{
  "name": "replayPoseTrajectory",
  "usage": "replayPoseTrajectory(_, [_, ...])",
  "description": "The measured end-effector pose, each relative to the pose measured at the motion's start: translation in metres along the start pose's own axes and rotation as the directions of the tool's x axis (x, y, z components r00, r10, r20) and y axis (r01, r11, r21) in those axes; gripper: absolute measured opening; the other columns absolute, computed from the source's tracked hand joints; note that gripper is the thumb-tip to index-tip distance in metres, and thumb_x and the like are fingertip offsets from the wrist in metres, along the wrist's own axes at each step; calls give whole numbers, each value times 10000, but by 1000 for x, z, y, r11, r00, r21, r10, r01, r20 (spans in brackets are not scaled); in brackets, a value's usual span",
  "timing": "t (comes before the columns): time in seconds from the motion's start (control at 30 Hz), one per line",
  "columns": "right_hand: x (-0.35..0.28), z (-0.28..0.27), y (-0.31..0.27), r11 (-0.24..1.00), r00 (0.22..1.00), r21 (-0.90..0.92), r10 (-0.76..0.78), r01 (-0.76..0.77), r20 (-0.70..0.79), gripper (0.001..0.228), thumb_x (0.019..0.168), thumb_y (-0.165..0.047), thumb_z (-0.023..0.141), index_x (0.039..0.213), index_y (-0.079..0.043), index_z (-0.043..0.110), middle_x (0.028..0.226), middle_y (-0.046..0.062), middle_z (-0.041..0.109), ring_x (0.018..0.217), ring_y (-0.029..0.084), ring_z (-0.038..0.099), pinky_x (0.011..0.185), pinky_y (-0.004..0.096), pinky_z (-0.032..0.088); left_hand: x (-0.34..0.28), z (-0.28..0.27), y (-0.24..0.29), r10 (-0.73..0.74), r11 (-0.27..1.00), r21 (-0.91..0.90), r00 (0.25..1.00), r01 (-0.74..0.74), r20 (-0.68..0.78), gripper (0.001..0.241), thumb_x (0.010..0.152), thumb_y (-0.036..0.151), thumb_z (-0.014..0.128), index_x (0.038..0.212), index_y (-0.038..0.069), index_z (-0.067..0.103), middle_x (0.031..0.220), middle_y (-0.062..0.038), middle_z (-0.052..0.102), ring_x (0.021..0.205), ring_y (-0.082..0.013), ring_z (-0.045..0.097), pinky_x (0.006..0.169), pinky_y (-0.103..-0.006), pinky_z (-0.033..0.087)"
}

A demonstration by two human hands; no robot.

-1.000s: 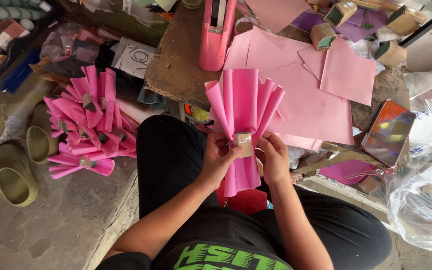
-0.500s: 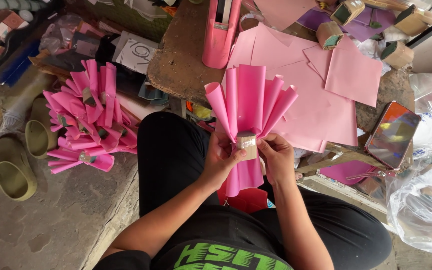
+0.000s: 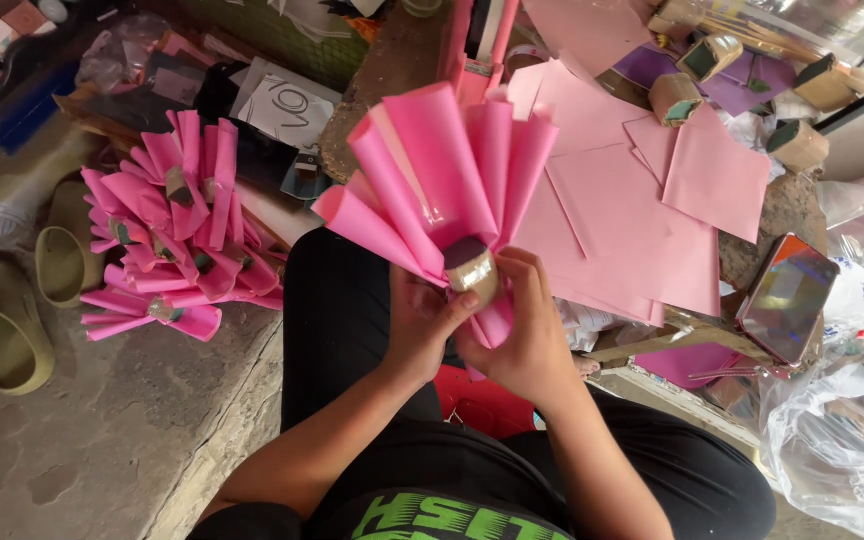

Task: The person sits on the floor and folds pink paper sheets into rolled shapes, then secures them around a small cardboard tube using clear tape. They repeat this process to create multiple paper decorations, placing finished items on the floor beside them.

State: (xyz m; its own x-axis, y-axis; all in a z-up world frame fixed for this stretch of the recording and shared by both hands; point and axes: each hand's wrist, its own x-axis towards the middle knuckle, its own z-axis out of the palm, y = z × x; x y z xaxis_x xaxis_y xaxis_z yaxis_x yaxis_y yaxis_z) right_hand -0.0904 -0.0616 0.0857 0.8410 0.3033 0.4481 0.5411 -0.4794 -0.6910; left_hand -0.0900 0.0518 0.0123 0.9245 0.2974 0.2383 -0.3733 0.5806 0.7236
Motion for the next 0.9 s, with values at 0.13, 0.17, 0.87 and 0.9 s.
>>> replayPoseTrajectory(0.13, [28,27,11,995,993,-87,-66,58,-94,634,643,-182,879,1156,-3,551,1155,177,624,920,434,686,789,537,584,19,-8,3,61,998,-4,997,-62,-46,764,781,-32,841,1413,45,419,1335,-127,619,1229,-217,600,1066,-385,493])
replayPoseTrajectory(0.17, [35,34,14,994,990,-80,-79,70,-120,591,662,-190,871,1149,-32,575,1062,157,659,881,419,703,767,518,589,24,-6,8,105,994,-11,992,-106,-66,762,796,-6,844,1429,51,424,1358,-111,606,1249,-205,582,1082,-382,484])
replayPoseTrajectory(0.87, [111,90,91,836,924,-444,-379,322,-45,240,658,-70,628,711,-102,396,645,76,442,584,311,426,546,412,349,259,56,-13,137,-573,767,888,-290,439,234,934,311,598,839,190,775,861,-25,717,969,-294,612,1121,-520,325])
replayPoseTrajectory(0.9, [110,91,92,821,929,-475,-369,317,-18,222,653,-61,622,733,-96,418,679,66,443,618,298,448,563,400,344,270,60,-20,41,-606,748,929,-271,369,204,917,272,589,867,223,780,837,12,726,969,-294,628,1132,-544,293])
